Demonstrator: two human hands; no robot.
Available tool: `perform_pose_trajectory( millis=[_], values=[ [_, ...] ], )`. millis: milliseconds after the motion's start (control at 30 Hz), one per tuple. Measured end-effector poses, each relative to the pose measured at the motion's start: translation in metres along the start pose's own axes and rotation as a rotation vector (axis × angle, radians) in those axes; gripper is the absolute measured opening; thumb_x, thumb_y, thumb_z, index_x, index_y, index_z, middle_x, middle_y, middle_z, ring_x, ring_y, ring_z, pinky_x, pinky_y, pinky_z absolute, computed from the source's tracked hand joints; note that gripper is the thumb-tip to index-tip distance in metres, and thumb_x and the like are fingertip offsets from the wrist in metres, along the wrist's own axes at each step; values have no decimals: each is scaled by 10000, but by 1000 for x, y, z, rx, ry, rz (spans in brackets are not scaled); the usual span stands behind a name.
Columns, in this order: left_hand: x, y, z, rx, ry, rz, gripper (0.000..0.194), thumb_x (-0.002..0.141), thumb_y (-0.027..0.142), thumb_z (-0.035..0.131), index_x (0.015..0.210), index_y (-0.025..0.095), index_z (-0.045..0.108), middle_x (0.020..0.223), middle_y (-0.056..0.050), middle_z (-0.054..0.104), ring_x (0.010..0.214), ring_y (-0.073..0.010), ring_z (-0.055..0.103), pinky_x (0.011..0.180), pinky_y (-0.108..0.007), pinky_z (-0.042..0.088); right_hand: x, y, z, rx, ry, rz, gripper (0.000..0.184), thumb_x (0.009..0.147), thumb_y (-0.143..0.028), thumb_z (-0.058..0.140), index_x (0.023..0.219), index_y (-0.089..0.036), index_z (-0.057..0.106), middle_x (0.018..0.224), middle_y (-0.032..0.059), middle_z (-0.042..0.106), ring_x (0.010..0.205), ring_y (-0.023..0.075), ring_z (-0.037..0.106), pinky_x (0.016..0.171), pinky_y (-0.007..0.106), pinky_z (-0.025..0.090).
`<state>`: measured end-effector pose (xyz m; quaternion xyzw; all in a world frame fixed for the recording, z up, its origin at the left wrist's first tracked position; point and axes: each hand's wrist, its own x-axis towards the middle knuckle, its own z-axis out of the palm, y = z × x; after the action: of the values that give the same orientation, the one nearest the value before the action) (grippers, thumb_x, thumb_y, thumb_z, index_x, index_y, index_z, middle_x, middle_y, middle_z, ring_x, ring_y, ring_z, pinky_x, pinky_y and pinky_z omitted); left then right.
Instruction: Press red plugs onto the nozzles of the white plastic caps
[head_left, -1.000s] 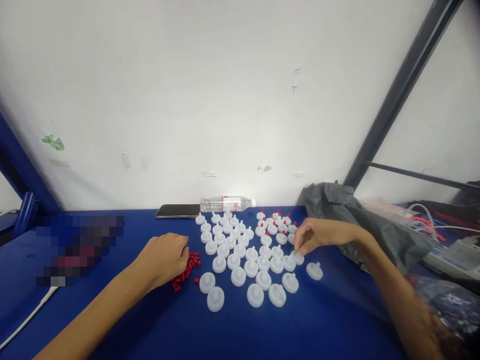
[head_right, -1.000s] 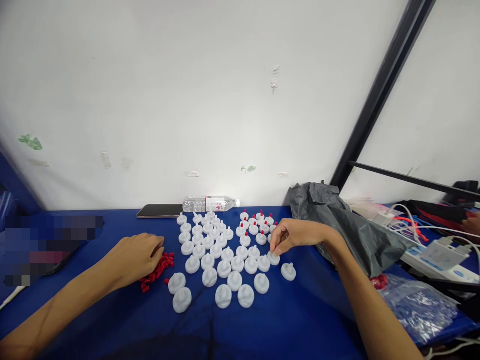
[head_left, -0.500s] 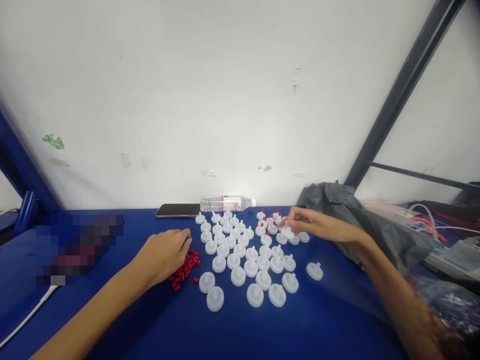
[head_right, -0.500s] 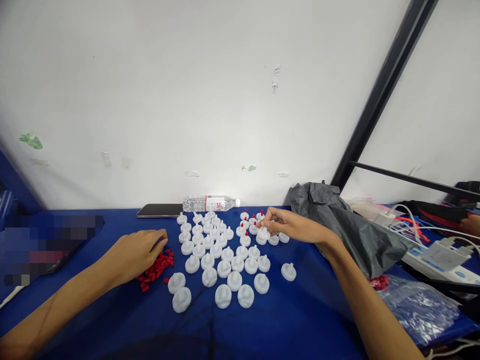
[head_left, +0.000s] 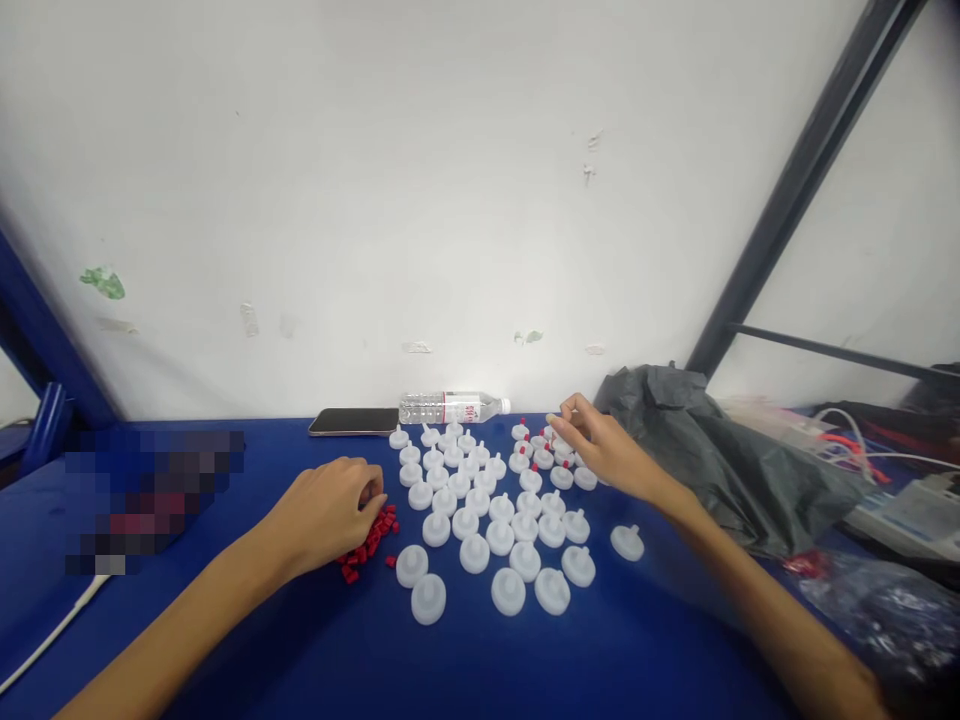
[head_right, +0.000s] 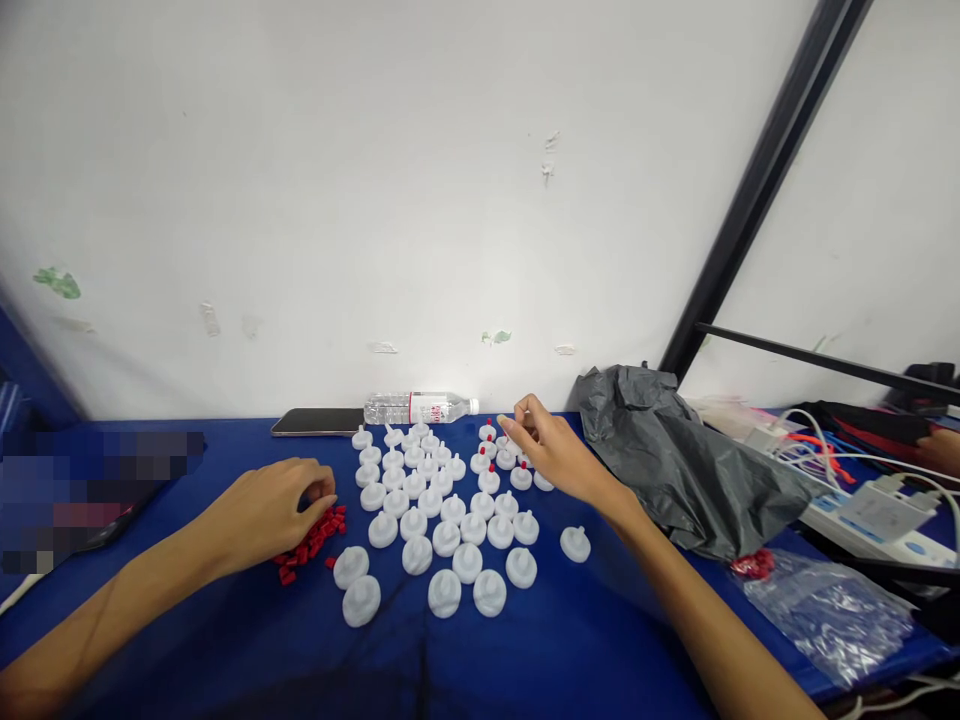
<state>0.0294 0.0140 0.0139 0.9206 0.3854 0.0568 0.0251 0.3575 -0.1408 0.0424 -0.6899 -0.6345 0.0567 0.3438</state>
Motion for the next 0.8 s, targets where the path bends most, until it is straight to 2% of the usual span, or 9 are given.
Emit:
perform_pose_trajectory(
  millis=[133,400,800],
  values=[
    [-1,-2,1,-5,17,17,187,905,345,484,870,254,643,963,-48,662,939,-262,615,734,-368,438,-3,-8,14,-81,25,-60,325,997,-566,387,875,-266,363,590,-83,393,505,145,391,557,288,290],
    [-2,-2,1,-22,-9,37,187,897,361,505,874,258,658,996,-40,647,952,-255,605,727,-369,450,-10,-19,23,-149,-16,-160,270,1018,-494,383,882,-262,361,661,-55,528,534,152,501,577,286,324],
    [0,1,3,-20,-11,58,202,925,301,465,841,228,634,1006,-73,654,987,-265,601,728,-361,458,-14,-23,29,-125,16,-166,227,1012,-470,365,917,-270,313,608,-73,442,486,173,508,528,290,310]
  ],
)
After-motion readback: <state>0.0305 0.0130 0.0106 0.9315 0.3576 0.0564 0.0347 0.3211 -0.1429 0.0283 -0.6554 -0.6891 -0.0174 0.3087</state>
